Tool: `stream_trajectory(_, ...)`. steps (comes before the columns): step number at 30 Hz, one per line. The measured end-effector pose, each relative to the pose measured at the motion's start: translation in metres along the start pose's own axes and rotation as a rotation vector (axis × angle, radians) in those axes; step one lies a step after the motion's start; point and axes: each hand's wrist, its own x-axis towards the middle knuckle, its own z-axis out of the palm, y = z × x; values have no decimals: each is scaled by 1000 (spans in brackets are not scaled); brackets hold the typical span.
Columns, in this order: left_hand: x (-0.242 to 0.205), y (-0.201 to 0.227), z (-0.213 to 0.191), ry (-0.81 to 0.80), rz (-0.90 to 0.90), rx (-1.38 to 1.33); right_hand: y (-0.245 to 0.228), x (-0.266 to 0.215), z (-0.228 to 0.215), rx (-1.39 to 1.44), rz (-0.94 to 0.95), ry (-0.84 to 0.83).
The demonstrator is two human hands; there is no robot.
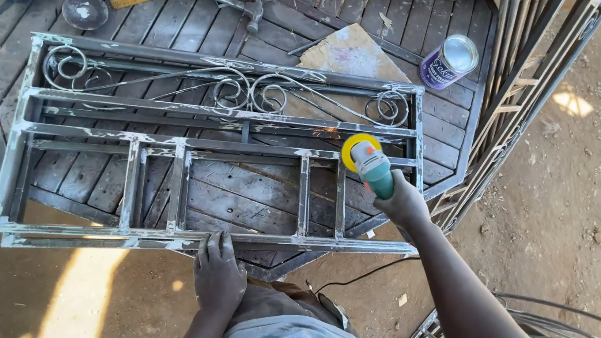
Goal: Using an angle grinder to smooth the welds and surfaces of a decorative metal gate frame
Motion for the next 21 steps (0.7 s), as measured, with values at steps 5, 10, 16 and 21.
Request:
stream_trajectory(5, 0, 2, 6, 9, -19, 14, 15, 1, -5, -238, -181, -162)
stream_trajectory(10, -2, 3, 2, 42, -3, 28, -8, -12, -18, -146, -59, -143)
stream_trajectory(16, 3, 6, 0, 40, -15, 16, 22, -10, -13, -278, -243, -230)
stream_trajectory(21, 5, 9, -4, 49, -13, 56, 29, -18, -10, -364, -328, -206)
